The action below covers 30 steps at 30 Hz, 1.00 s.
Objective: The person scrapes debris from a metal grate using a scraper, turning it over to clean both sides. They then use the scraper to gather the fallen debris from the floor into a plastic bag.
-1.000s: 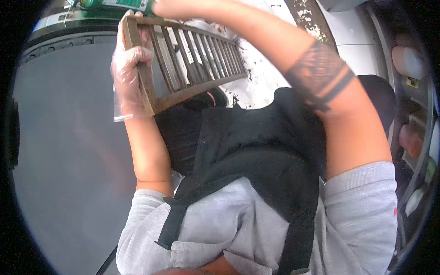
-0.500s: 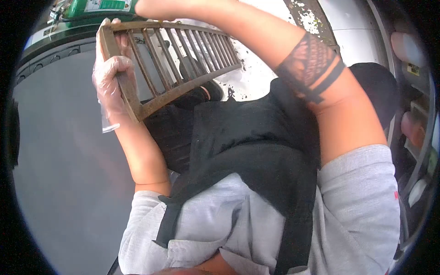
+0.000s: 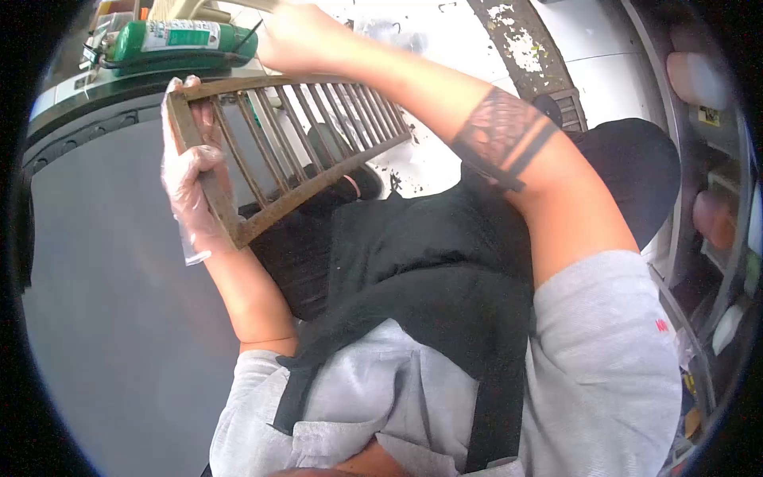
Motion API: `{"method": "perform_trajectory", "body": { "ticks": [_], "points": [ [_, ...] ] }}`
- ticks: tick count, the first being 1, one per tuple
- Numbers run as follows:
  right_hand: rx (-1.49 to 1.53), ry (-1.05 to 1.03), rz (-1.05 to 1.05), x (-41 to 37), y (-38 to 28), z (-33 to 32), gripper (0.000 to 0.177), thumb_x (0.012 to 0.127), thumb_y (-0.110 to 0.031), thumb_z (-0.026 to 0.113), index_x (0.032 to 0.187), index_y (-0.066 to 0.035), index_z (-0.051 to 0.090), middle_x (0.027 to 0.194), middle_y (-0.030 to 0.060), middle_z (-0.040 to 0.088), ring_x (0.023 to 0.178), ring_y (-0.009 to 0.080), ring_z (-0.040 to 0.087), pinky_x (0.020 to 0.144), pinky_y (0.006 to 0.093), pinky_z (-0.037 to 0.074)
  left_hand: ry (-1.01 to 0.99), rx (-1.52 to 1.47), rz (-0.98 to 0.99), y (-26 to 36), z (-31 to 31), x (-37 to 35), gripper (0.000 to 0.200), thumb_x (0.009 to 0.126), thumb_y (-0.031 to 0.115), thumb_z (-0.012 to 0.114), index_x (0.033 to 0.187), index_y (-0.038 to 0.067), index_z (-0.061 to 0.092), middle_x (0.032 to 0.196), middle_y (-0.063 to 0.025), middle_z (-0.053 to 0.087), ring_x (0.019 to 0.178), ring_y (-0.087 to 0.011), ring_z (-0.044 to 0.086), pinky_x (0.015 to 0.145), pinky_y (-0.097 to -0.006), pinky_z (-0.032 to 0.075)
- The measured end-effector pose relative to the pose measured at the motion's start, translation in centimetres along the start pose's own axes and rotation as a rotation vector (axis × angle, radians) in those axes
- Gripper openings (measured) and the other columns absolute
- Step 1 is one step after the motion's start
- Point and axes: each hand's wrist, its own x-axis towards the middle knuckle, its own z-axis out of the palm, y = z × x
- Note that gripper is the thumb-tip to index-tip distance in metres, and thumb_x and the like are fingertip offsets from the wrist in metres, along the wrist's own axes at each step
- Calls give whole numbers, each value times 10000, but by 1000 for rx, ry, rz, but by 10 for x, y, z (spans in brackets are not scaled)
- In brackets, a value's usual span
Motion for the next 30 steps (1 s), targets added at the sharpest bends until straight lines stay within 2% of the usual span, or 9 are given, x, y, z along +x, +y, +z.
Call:
{"method": "perform_trajectory", "body": {
  "ticks": [3, 9, 11, 12, 16, 17, 19, 25, 30],
  "points": [
    [121, 228, -299, -3, -18, -9, 184, 793, -85, 571, 739, 62, 667, 724, 287, 654, 673, 434, 681, 606, 491, 543, 31, 26, -45, 8, 13, -12, 965, 588, -60, 469, 1543, -75, 331, 1532, -205, 439, 1506, -293, 340, 1302, -405, 191],
    [-100, 9, -27, -20, 16, 2, 286, 854, -205, 593, 774, 18, 754, 808, 233, 720, 780, 390, 719, 768, 504, 576, 38, 18, -4, -5, -3, 1, 950, 608, -71, 497, 1550, -9, 396, 1501, -124, 490, 1430, -263, 446, 1169, -294, 362],
    [-272, 135, -451, -6, 9, -4, 227, 828, -143, 595, 761, 54, 685, 732, 264, 667, 656, 405, 686, 607, 465, 545, 26, -30, -25, -4, -6, -7, 968, 607, -75, 507, 1564, 2, 386, 1502, -111, 495, 1425, -254, 450, 1150, -277, 369],
    [84, 155, -282, -9, 3, 1, 252, 850, -160, 589, 781, 58, 696, 748, 233, 689, 659, 383, 694, 619, 452, 551, 29, 86, -18, 1, -1, -10, 977, 607, -72, 513, 1572, 1, 376, 1516, -103, 486, 1417, -258, 461, 1155, -280, 368],
    [15, 29, 103, -35, 67, 43, 267, 807, -195, 576, 762, 22, 724, 753, 260, 697, 708, 409, 710, 780, 482, 582, 54, 13, -51, 3, 0, -3, 984, 587, -75, 515, 1560, -29, 371, 1491, -118, 491, 1429, -252, 440, 1205, -314, 323],
    [6, 29, 104, -27, 79, 44, 267, 807, -195, 576, 762, 22, 724, 753, 260, 697, 708, 409, 710, 780, 482, 582, -5, 31, -11, 1, 0, -3, 964, 616, -34, 504, 1562, -48, 322, 1562, -196, 418, 1514, -284, 336, 1296, -397, 203],
    [24, 54, -100, -14, 76, 45, 254, 809, -158, 574, 760, 38, 729, 733, 246, 697, 716, 398, 709, 715, 489, 575, 9, 4, 17, -1, -1, -5, 996, 570, -77, 483, 1558, -33, 358, 1506, -137, 468, 1463, -279, 410, 1254, -380, 283],
    [-124, 6, 88, -42, 115, 77, 297, 854, -235, 587, 820, 27, 721, 759, 253, 695, 767, 429, 710, 777, 481, 581, 41, 16, -35, 3, -6, -3, 1002, 576, -54, 503, 1566, -25, 349, 1525, -131, 466, 1456, -263, 407, 1236, -345, 287],
    [102, -108, 161, -42, 85, 48, 290, 869, -267, 600, 817, -11, 725, 627, 165, 663, 606, 270, 709, 673, 424, 582, 5, -18, 11, -5, -5, -6, 1010, 568, -19, 528, 1560, -43, 338, 1513, -133, 467, 1495, -252, 349, 1281, -360, 191]
  ]
}}
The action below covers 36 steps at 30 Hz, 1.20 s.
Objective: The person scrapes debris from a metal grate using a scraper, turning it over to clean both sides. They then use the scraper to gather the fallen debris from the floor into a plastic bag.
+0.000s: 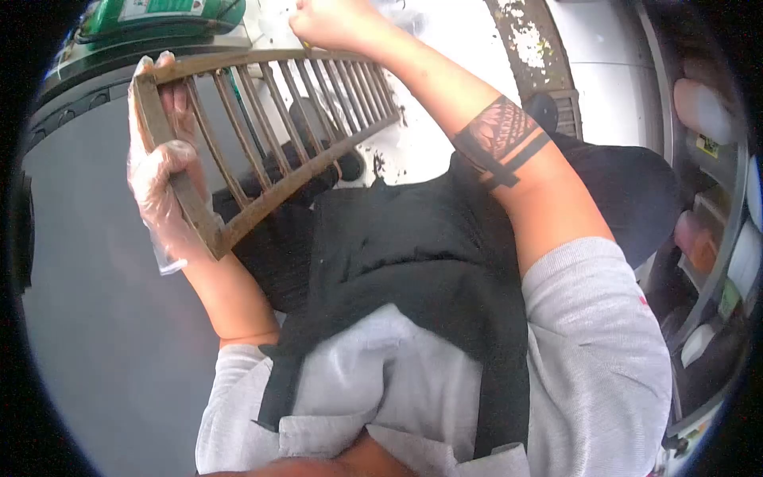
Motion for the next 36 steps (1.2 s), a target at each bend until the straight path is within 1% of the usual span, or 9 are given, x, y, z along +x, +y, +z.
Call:
{"method": "perform_trajectory", "body": {
  "ticks": [3, 5, 7, 9, 18, 21, 27, 31, 36],
  "points": [
    [-165, 287, -141, 9, 41, 26, 270, 853, -243, 593, 802, -17, 731, 643, 164, 675, 593, 256, 704, 645, 416, 570, 75, 17, -45, 6, 3, 2, 1017, 563, -20, 517, 1562, -45, 331, 1518, -150, 465, 1508, -257, 339, 1289, -370, 181],
    [-208, 186, -42, 8, 58, 32, 281, 863, -253, 592, 833, -18, 743, 671, 177, 688, 617, 275, 710, 659, 413, 570, 96, 9, -56, 8, 1, 2, 1025, 560, -7, 524, 1565, -49, 324, 1528, -160, 459, 1512, -262, 335, 1293, -385, 170],
    [7, 57, 166, 9, 36, 14, 297, 826, -240, 568, 798, 16, 716, 833, 258, 699, 809, 446, 699, 801, 501, 576, 35, 54, -4, 3, -1, 2, 1030, 558, 7, 529, 1565, -52, 322, 1541, -169, 451, 1517, -269, 332, 1297, -401, 160],
    [-18, 109, 44, 6, -7, -3, 301, 819, -240, 571, 781, 24, 710, 819, 260, 698, 821, 447, 699, 812, 492, 579, 57, 65, -11, 2, -2, 0, 1044, 556, 32, 528, 1572, -62, 308, 1560, -196, 429, 1525, -271, 323, 1298, -410, 158],
    [-136, 34, 153, -28, 84, 53, 248, 814, -210, 643, 805, 14, 747, 825, 271, 707, 798, 427, 722, 810, 475, 580, 33, -1, 26, -3, -7, -4, 1029, 591, 35, 536, 1579, -82, 271, 1576, -225, 408, 1543, -298, 291, 1300, -413, 114],
    [142, -368, 629, -13, 64, -4, 227, 865, -144, 653, 970, 26, 761, 748, 157, 716, 631, 220, 707, 587, 326, 579, 94, 53, -41, 4, -3, 1, 1007, 589, 34, 527, 1566, -83, 310, 1546, -212, 435, 1520, -303, 331, 1290, -406, 148],
    [645, -142, 695, -19, 44, -29, 286, 934, -124, 609, 1142, 50, 699, 887, 101, 710, 501, 119, 540, 521, 267, 550, 228, 29, -82, 15, 20, -12, 985, 591, 53, 536, 1550, -80, 354, 1517, -190, 464, 1480, -289, 381, 1280, -405, 175],
    [420, -444, 700, -6, 12, -24, 311, 944, -169, 604, 1194, -22, 718, 842, 70, 683, 475, 100, 449, 469, 263, 466, 205, -40, -82, 12, 14, -8, 989, 594, 64, 554, 1553, -74, 355, 1516, -187, 468, 1478, -287, 390, 1280, -404, 176],
    [-205, -528, 329, 13, -51, -38, 291, 877, -226, 613, 953, 24, 741, 711, 109, 664, 529, 169, 589, 428, 334, 463, 97, 72, -20, 9, 9, -8, 955, 630, 39, 584, 1551, -79, 360, 1517, -188, 475, 1476, -301, 407, 1262, -396, 225]
  ]
}}
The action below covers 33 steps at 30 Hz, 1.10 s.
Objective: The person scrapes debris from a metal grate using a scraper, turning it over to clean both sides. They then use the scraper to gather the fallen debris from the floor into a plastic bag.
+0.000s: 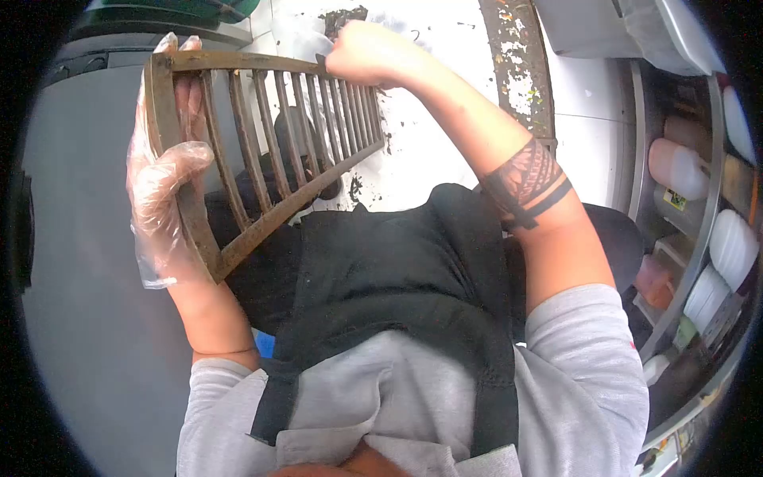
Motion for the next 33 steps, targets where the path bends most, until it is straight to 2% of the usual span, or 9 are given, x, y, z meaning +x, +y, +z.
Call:
{"method": "perform_trajectory", "body": {
  "ticks": [4, 10, 11, 14, 19, 23, 29, 31, 33],
  "points": [
    [-125, 137, 94, 57, 37, 48, 251, 818, -137, 566, 856, 55, 725, 728, 172, 688, 537, 256, 640, 435, 447, 516, 72, -30, -71, 12, 6, -7, 958, 622, 37, 596, 1546, -74, 371, 1508, -189, 483, 1470, -307, 413, 1269, -414, 230],
    [-115, -103, -57, 42, 35, 29, 203, 776, -134, 567, 714, 35, 663, 622, 99, 605, 459, 165, 519, 373, 355, 417, 44, -13, -37, -4, -14, -5, 1038, 554, 73, 596, 1549, -86, 347, 1519, -219, 466, 1495, -310, 371, 1290, -442, 166],
    [73, -61, 145, 41, 23, 22, 207, 781, -131, 563, 717, 39, 662, 628, 106, 609, 463, 165, 524, 371, 358, 415, 65, -23, -36, -1, -8, 0, 1044, 553, 73, 598, 1551, -89, 337, 1525, -226, 459, 1497, -315, 370, 1292, -448, 157],
    [33, 13, 187, 83, 80, 65, 296, 834, -145, 539, 762, 75, 723, 813, 248, 730, 649, 339, 724, 577, 452, 574, 41, -12, -23, -3, -14, 5, 1041, 558, 71, 596, 1549, -101, 329, 1527, -246, 450, 1503, -335, 359, 1293, -456, 138],
    [-29, -102, 78, 52, 40, 26, 292, 812, -149, 568, 823, 96, 726, 770, 271, 707, 658, 403, 714, 617, 456, 584, 48, -41, -22, -7, -5, 4, 1052, 602, 125, 665, 1565, -90, 299, 1556, -257, 408, 1525, -349, 312, 1292, -449, 134],
    [-13, 12, 259, 101, 107, 78, 325, 815, -148, 555, 920, 99, 739, 890, 295, 725, 846, 386, 744, 784, 453, 588, 30, -2, -42, -2, -4, 8, 1062, 608, 167, 683, 1570, -73, 301, 1561, -233, 415, 1521, -337, 320, 1291, -451, 129],
    [164, -82, 263, 73, 71, 43, 306, 821, -176, 566, 808, 64, 755, 835, 266, 731, 814, 370, 742, 776, 465, 583, 13, 6, -23, -5, -6, 8, 1051, 678, 252, 696, 1569, -100, 263, 1594, -293, 351, 1537, -338, 302, 1306, -416, 140],
    [79, 104, 133, 109, 123, 89, 272, 799, -147, 550, 775, 80, 700, 682, 207, 681, 532, 292, 671, 462, 426, 525, -60, 103, 20, -5, -8, 14, 1063, 657, 270, 690, 1565, -99, 277, 1590, -288, 363, 1533, -346, 312, 1303, -422, 154],
    [136, 134, 225, 123, 166, 129, 286, 815, -140, 528, 777, 88, 696, 662, 200, 675, 484, 292, 647, 436, 423, 515, 10, 121, -25, 4, 6, 12, 1025, 642, 228, 657, 1544, -120, 316, 1575, -292, 388, 1518, -340, 345, 1296, -420, 165]
  ]
}}
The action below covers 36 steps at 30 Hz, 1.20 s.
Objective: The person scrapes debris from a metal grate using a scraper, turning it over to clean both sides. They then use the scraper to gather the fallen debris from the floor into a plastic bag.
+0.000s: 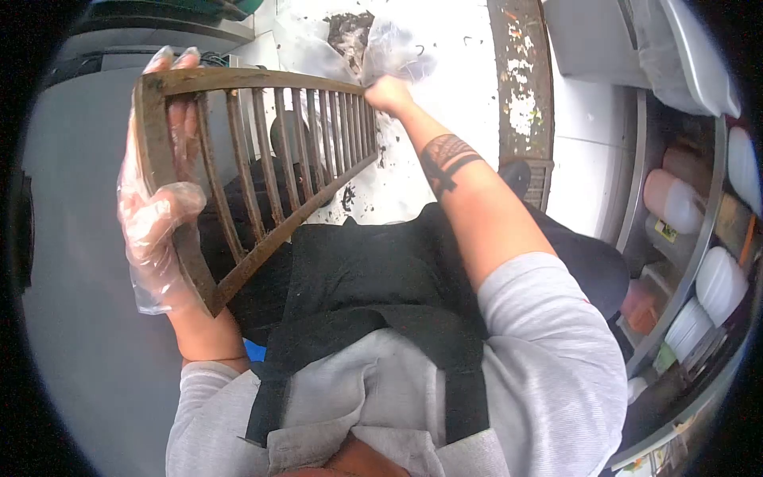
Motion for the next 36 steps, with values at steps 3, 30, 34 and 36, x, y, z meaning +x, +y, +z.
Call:
{"method": "perform_trajectory", "body": {
  "ticks": [3, 30, 34, 36],
  "points": [
    [-12, -91, -1, 7, 31, 15, 291, 836, -154, 538, 798, 85, 699, 662, 189, 679, 435, 276, 611, 401, 416, 492, 102, -35, -28, -2, -3, -9, 893, 700, 136, 618, 1521, -120, 377, 1353, -196, 605, 1269, -236, 559, 1168, -354, 342],
    [96, -84, -85, -365, -95, -165, 361, 1007, -202, 584, 1289, -2, 687, 808, 23, 698, 480, 64, 543, 408, 225, 456, -25, -402, -384, 8, 1, -15, 454, 677, -34, 547, 1122, 51, 584, 999, -26, 653, 960, -214, 635, 827, -386, 547],
    [82, 8, -242, -386, -144, -179, 293, 965, -167, 607, 1159, 6, 744, 733, 42, 695, 457, 82, 538, 424, 257, 456, 63, -261, -147, -2, 37, -26, 823, 615, -81, 486, 1438, -107, 493, 919, -122, 655, 774, -232, 644, 673, -284, 553],
    [-83, 122, -451, -419, -184, -187, 259, 904, -159, 603, 971, 42, 753, 718, 133, 705, 545, 225, 622, 522, 347, 504, 30, -275, -106, -1, 44, -32, 674, 674, -41, 536, 1345, -107, 561, 849, -101, 631, 643, -207, 599, 656, -303, 554]
  ]
}}
